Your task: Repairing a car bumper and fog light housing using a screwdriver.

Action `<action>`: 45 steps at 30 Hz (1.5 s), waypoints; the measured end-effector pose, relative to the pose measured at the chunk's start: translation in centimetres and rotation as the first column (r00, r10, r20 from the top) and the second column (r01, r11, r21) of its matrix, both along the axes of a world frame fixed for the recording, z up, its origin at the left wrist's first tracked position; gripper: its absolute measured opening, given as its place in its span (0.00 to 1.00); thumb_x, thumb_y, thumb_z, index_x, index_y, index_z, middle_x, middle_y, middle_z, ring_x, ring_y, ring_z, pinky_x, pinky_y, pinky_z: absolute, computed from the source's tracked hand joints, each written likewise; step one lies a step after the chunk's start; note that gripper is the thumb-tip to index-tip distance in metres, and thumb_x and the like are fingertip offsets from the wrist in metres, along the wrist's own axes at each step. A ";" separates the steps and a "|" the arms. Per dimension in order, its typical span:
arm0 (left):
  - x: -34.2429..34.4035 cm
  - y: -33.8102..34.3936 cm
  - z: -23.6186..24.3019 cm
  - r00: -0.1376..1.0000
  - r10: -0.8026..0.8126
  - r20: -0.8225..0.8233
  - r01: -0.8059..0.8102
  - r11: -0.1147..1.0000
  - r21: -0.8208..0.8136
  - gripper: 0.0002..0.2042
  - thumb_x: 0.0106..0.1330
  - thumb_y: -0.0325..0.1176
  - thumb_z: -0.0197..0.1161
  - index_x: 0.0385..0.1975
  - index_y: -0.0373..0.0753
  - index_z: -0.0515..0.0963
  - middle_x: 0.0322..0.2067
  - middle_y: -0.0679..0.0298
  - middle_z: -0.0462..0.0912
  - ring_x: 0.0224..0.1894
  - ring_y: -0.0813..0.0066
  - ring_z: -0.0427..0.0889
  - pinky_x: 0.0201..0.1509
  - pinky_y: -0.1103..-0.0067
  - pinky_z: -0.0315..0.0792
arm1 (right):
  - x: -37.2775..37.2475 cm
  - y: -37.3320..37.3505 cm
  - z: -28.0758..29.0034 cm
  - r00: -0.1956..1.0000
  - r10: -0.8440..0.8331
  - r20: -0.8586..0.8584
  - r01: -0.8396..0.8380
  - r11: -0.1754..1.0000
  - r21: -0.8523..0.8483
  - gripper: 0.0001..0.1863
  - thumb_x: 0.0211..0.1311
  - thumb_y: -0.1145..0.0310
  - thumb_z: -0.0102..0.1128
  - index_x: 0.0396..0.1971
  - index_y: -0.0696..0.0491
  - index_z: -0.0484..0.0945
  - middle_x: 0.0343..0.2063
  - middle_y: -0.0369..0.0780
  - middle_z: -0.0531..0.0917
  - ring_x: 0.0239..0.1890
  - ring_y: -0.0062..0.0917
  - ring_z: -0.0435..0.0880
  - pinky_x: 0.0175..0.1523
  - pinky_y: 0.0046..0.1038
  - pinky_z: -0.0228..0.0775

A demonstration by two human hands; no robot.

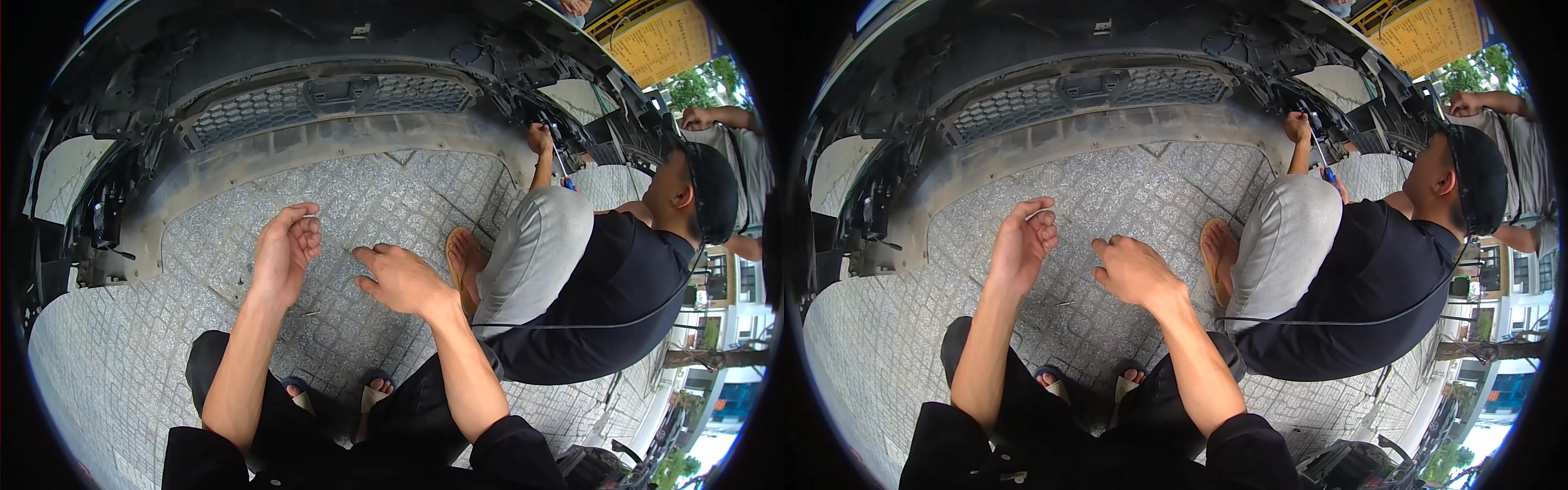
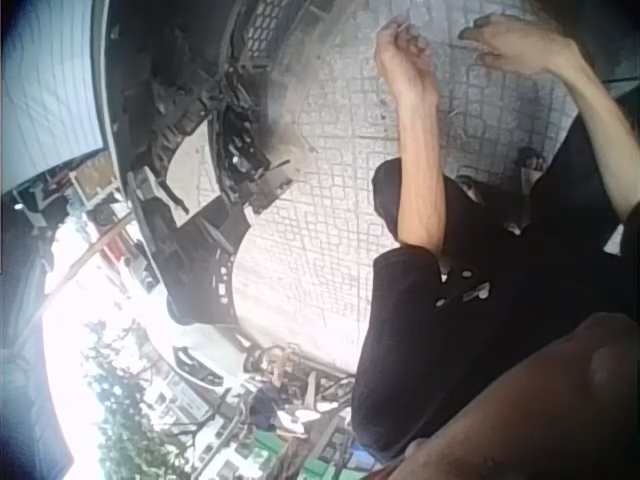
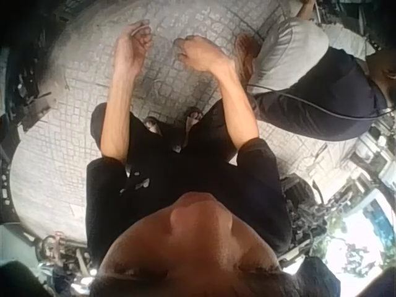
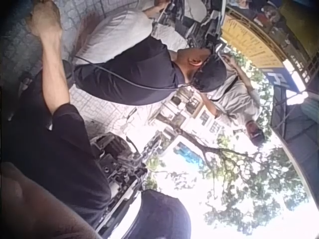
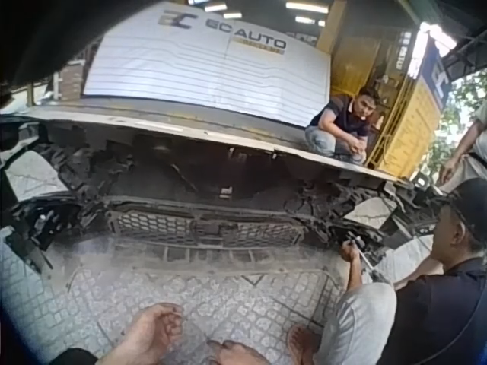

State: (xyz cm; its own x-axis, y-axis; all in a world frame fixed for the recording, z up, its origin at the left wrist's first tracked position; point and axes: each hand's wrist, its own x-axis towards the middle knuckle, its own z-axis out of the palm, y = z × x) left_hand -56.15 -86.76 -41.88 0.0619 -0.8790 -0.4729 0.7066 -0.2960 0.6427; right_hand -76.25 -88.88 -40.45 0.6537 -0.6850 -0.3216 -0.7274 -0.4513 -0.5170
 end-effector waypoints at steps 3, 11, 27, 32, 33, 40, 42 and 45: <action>0.1 0.0 -0.1 1.000 0.001 -0.006 -0.001 1.000 0.001 0.10 0.71 0.32 0.48 0.42 0.34 0.74 0.26 0.69 0.75 0.27 0.83 0.71 0.34 0.83 0.68 | 0.1 -0.1 0.1 1.000 0.000 0.001 0.000 1.000 -0.003 0.23 0.60 0.66 0.59 0.52 0.63 0.74 0.40 0.55 0.81 0.46 0.49 0.81 0.53 0.41 0.74; 0.2 0.0 -0.2 1.000 0.001 -0.006 -0.001 1.000 0.008 0.10 0.71 0.32 0.48 0.42 0.34 0.74 0.26 0.69 0.75 0.26 0.83 0.70 0.34 0.83 0.68 | 0.2 -0.1 0.1 1.000 0.002 0.000 -0.002 1.000 0.003 0.22 0.60 0.66 0.58 0.51 0.63 0.74 0.39 0.55 0.81 0.45 0.49 0.81 0.53 0.41 0.74; 0.3 0.0 0.1 1.000 -0.008 0.022 0.007 1.000 0.021 0.11 0.71 0.34 0.50 0.44 0.35 0.72 0.26 0.69 0.74 0.27 0.82 0.68 0.35 0.82 0.67 | 0.3 -0.1 0.2 1.000 0.012 0.028 -0.012 1.000 -0.011 0.21 0.59 0.67 0.58 0.51 0.63 0.74 0.39 0.55 0.81 0.45 0.49 0.81 0.52 0.41 0.74; 0.4 0.0 0.0 1.000 -0.011 0.014 0.011 1.000 0.015 0.11 0.71 0.35 0.49 0.44 0.35 0.72 0.26 0.70 0.73 0.27 0.82 0.68 0.35 0.82 0.67 | 0.4 0.0 0.5 1.000 0.011 0.024 -0.010 1.000 -0.014 0.21 0.59 0.67 0.58 0.50 0.63 0.74 0.39 0.55 0.81 0.45 0.49 0.81 0.52 0.41 0.74; 0.4 0.0 0.1 1.000 -0.013 0.009 0.013 1.000 0.009 0.11 0.71 0.35 0.49 0.44 0.35 0.72 0.26 0.70 0.73 0.27 0.82 0.68 0.35 0.82 0.67 | 0.4 0.0 0.6 1.000 0.008 0.022 -0.007 1.000 -0.013 0.21 0.59 0.67 0.58 0.50 0.63 0.74 0.39 0.55 0.81 0.44 0.49 0.81 0.52 0.41 0.74; 0.4 0.3 0.2 1.000 -0.010 0.010 0.010 1.000 0.007 0.11 0.71 0.35 0.48 0.44 0.35 0.72 0.26 0.70 0.73 0.27 0.82 0.68 0.35 0.82 0.67 | 0.4 0.3 0.4 1.000 0.005 0.027 -0.004 1.000 -0.023 0.21 0.59 0.67 0.58 0.50 0.63 0.74 0.39 0.55 0.81 0.45 0.49 0.81 0.52 0.41 0.74; 0.5 0.3 0.2 1.000 -0.010 0.012 0.010 1.000 0.007 0.11 0.71 0.35 0.48 0.44 0.35 0.72 0.26 0.70 0.73 0.27 0.82 0.68 0.35 0.82 0.67 | 0.5 0.2 0.5 1.000 0.011 0.001 -0.011 1.000 -0.016 0.23 0.61 0.65 0.59 0.53 0.62 0.73 0.40 0.54 0.81 0.45 0.47 0.81 0.52 0.40 0.73; 0.4 0.3 0.3 1.000 -0.011 0.018 0.011 1.000 0.010 0.11 0.71 0.35 0.48 0.45 0.35 0.71 0.26 0.70 0.73 0.27 0.82 0.68 0.35 0.82 0.67 | 0.5 0.3 0.6 1.000 0.016 -0.026 -0.016 1.000 -0.004 0.25 0.62 0.63 0.59 0.55 0.61 0.73 0.40 0.53 0.81 0.46 0.46 0.80 0.53 0.39 0.73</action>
